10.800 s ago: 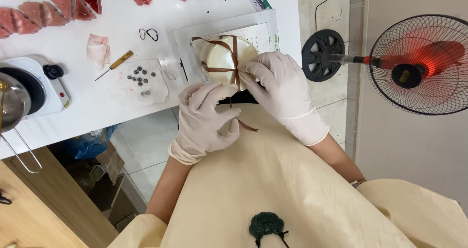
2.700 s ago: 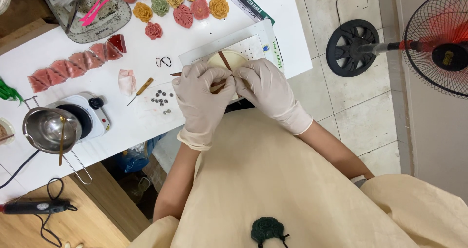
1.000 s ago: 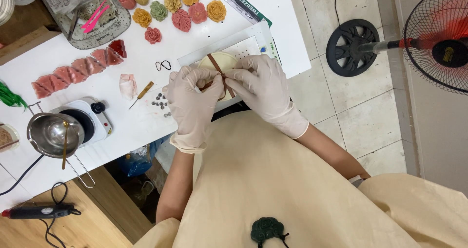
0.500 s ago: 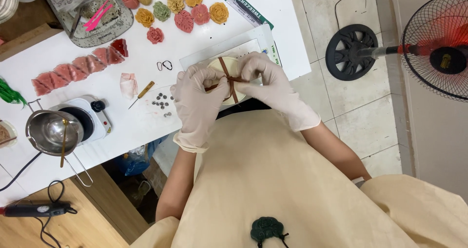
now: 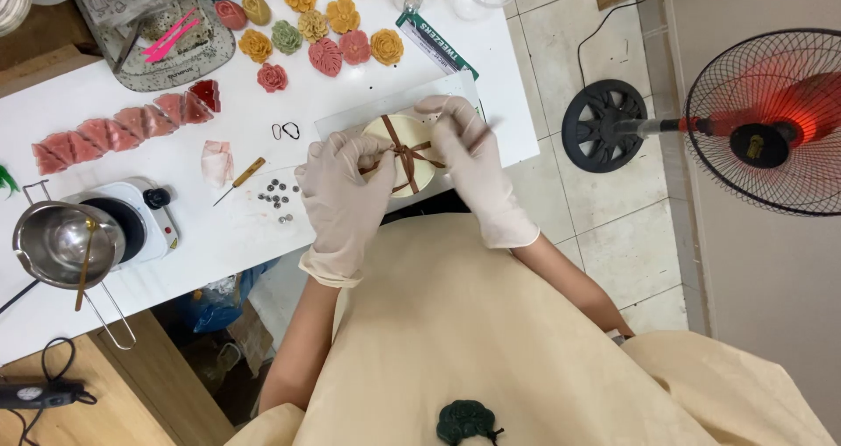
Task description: The recorder assembles a decorative candle display by placing wax flowers, a bear figurine, and nesting material inside a clear stand and securing it with ribbons.
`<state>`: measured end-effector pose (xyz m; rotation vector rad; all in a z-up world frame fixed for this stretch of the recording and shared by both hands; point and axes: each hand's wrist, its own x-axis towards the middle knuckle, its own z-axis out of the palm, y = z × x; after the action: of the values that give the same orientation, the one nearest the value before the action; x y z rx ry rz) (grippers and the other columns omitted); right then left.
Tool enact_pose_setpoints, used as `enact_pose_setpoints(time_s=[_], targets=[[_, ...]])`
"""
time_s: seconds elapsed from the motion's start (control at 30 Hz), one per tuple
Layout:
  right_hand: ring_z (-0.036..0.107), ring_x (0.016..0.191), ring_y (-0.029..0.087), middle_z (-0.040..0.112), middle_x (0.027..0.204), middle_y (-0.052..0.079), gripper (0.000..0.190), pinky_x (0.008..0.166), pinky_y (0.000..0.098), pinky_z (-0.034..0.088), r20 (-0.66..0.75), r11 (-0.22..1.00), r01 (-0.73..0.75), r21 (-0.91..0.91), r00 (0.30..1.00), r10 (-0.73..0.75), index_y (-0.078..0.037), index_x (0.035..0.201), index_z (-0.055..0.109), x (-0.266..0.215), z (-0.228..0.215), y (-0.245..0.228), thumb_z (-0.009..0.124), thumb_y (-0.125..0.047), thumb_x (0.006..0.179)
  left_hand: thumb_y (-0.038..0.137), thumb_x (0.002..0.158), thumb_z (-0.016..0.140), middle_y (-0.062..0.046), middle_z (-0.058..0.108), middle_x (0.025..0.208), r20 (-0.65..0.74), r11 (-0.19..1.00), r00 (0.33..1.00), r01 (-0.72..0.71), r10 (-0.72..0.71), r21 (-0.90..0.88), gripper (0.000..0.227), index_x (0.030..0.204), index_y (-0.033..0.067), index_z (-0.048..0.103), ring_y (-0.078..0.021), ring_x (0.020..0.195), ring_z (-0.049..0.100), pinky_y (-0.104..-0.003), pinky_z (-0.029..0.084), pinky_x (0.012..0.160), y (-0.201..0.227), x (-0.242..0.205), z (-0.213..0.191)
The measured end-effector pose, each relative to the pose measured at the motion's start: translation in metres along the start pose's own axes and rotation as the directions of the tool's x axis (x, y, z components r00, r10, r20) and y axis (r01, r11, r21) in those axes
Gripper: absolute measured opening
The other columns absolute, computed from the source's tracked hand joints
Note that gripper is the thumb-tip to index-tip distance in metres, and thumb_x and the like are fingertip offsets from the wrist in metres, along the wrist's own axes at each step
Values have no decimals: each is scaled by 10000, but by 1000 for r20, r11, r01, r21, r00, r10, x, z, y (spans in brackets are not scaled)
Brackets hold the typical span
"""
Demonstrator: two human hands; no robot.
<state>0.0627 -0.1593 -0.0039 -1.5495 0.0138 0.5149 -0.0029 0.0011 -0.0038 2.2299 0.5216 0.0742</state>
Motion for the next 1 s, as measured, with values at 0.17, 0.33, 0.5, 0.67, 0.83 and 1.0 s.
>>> enact_pose_setpoints(time_s=[0.17, 0.33, 0.5, 0.67, 0.83, 1.0], targets=[[341, 660, 129, 388, 688, -29, 470, 663, 287, 305, 12, 793, 18, 609, 999, -32, -81, 1037, 699, 18, -43, 15, 456, -481, 1079, 221, 777, 819, -19, 688, 1084, 18, 985, 986, -165, 165, 51, 226, 986, 173, 748, -265, 1044, 579, -446, 410, 920, -1, -5, -8], [430, 686, 152, 522, 691, 7, 548, 694, 295, 372, -66, 666, 174, 725, 981, -184, -50, 1009, 720, 24, -70, 25, 509, -552, 1072, 219, 826, 820, -42, 657, 1125, 7, 976, 979, -205, 205, 79, 178, 965, 175, 719, -293, 1061, 575, -434, 415, 901, -3, -8, -4], [598, 964, 70, 603, 1246, 37, 367, 826, 204, 460, 257, 897, 304, -320, 940, -227, -69, 1264, 660, 13, -45, -9, 690, -53, 899, 120, 913, 733, -50, 655, 1146, 2, 947, 947, -321, 321, -16, 155, 1057, 147, 683, -305, 1029, 541, -416, 475, 858, 0, -7, -11], [621, 971, 115, 622, 1307, 64, 312, 881, 273, 533, 345, 845, 355, -400, 912, -219, -58, 1210, 714, 6, -34, -9, 773, -79, 904, 97, 965, 728, -24, 678, 1049, -17, 953, 953, -302, 302, -13, 199, 1124, 112, 610, -280, 943, 598, -435, 470, 823, -15, -8, -10], [663, 1026, 183, 634, 1213, 91, 198, 877, 318, 559, 345, 623, 476, -621, 880, -328, -50, 1032, 708, 4, -34, 0, 824, -134, 896, 97, 888, 770, -36, 668, 942, 26, 952, 990, -129, 142, -278, 292, 1112, 82, 584, -184, 823, 647, -371, 494, 823, -4, -4, -26], [639, 1024, 199, 638, 1177, 97, 113, 893, 328, 535, 246, 836, 399, -376, 913, -325, -22, 1125, 629, 9, -44, 22, 656, -57, 1021, -47, 892, 647, 31, 555, 933, -78, 745, 987, 53, -140, -665, 253, 1095, 63, 545, -78, 846, 517, -235, 461, 818, -41, -7, -16]])
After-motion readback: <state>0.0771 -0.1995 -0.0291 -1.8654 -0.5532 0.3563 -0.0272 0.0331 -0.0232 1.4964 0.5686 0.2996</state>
